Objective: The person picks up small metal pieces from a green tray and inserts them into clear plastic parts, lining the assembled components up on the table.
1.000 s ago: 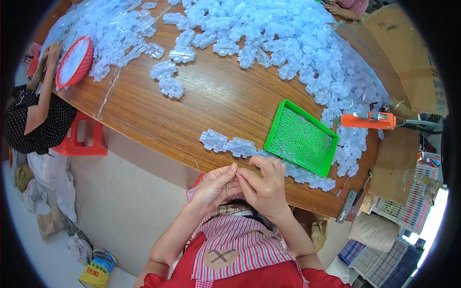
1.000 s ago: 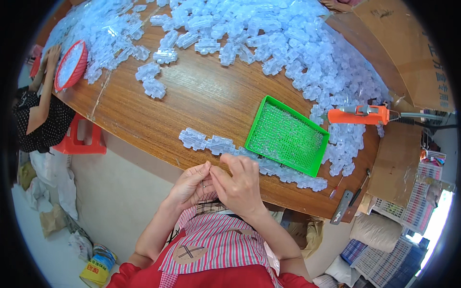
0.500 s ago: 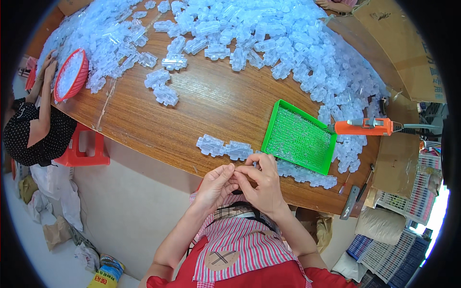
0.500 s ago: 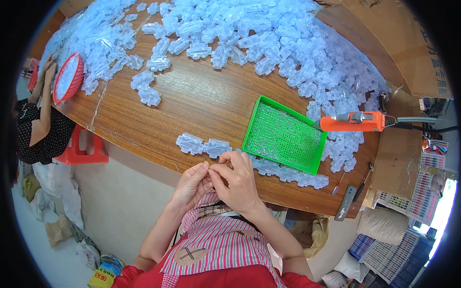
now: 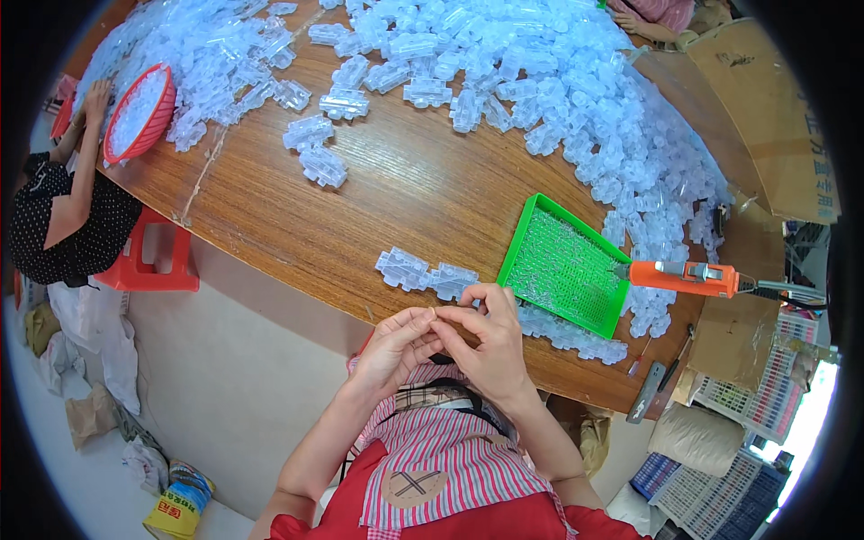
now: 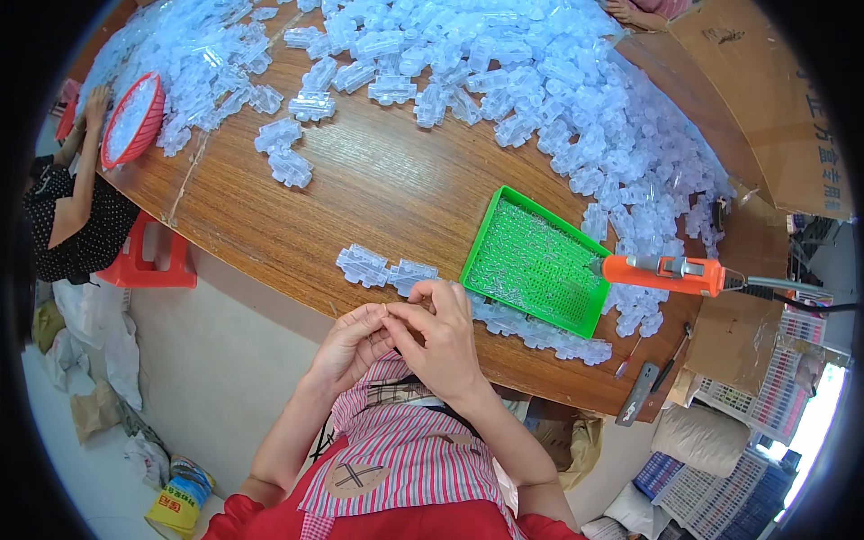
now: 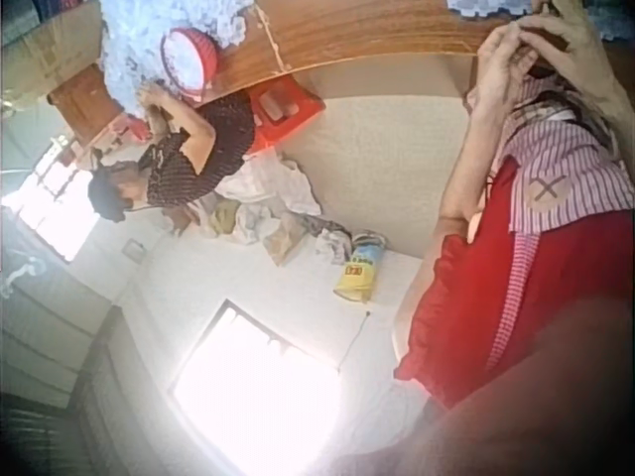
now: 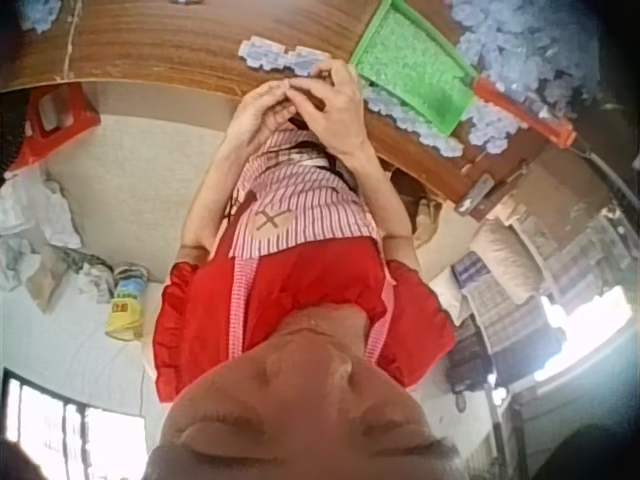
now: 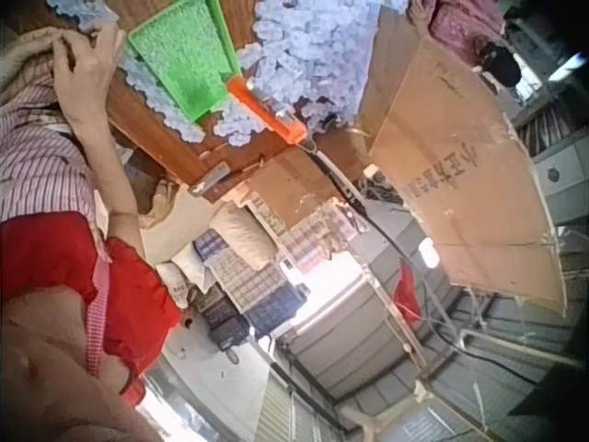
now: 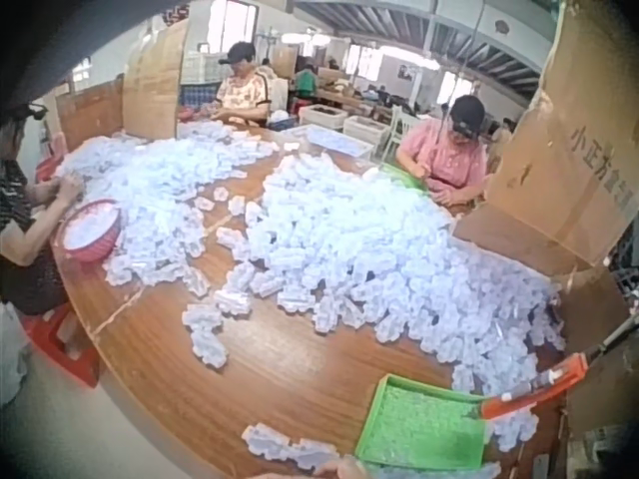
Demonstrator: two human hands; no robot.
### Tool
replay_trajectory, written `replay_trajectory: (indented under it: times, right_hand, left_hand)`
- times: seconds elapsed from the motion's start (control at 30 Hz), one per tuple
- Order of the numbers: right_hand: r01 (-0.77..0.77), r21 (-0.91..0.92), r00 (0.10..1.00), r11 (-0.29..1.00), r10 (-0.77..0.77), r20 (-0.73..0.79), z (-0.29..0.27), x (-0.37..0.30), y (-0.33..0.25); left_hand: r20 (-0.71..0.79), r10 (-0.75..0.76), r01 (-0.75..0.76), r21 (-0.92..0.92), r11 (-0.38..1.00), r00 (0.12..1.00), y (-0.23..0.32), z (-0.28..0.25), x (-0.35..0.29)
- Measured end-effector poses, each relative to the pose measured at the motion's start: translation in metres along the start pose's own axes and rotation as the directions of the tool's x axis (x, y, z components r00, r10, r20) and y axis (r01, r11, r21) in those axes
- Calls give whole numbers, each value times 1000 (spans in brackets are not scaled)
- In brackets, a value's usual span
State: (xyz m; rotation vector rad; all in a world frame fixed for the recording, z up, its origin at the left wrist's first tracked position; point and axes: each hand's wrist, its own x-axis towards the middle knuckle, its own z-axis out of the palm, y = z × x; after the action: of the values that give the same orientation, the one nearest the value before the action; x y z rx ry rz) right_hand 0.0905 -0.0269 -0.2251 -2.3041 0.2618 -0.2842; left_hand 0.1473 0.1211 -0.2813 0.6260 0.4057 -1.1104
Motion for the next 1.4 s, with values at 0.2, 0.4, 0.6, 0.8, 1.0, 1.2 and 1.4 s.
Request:
replay_trajectory:
  times: [0.2, 0.4, 0.6, 0.8, 1.0, 1.2, 1.4]
  right_hand:
    - [63, -44, 997, 997, -61, 45, 1, 7, -4]
    - [97, -156, 994, 983, -105, -40, 18, 15, 4]
    - [110, -177, 984, 978, -133, -118, 37, 24, 29]
    - [162, -202, 972, 966, -192, -138, 42, 21, 32]
    - [187, -252, 963, 950, -228, -144, 43, 20, 33]
    - [227, -293, 958, 929, -267, -107, 41, 21, 31]
    - [120, -198, 979, 973, -150, -141, 36, 16, 22]
  left_hand:
    - [25, -51, 53, -106, 993, 998, 3, -3, -5]
    - [-128, 67, -51, 124, 991, 989, 5, 4, -2]
    - [-192, -27, 59, 165, 985, 981, 11, -4, 1]
    - [-208, -21, 55, 160, 986, 978, 9, -6, 5]
    - [-204, -14, 45, 147, 988, 979, 9, -5, 6]
    - [-190, -19, 44, 124, 991, 982, 10, -4, 5]
    - [-152, -33, 47, 92, 995, 988, 13, 0, 0]
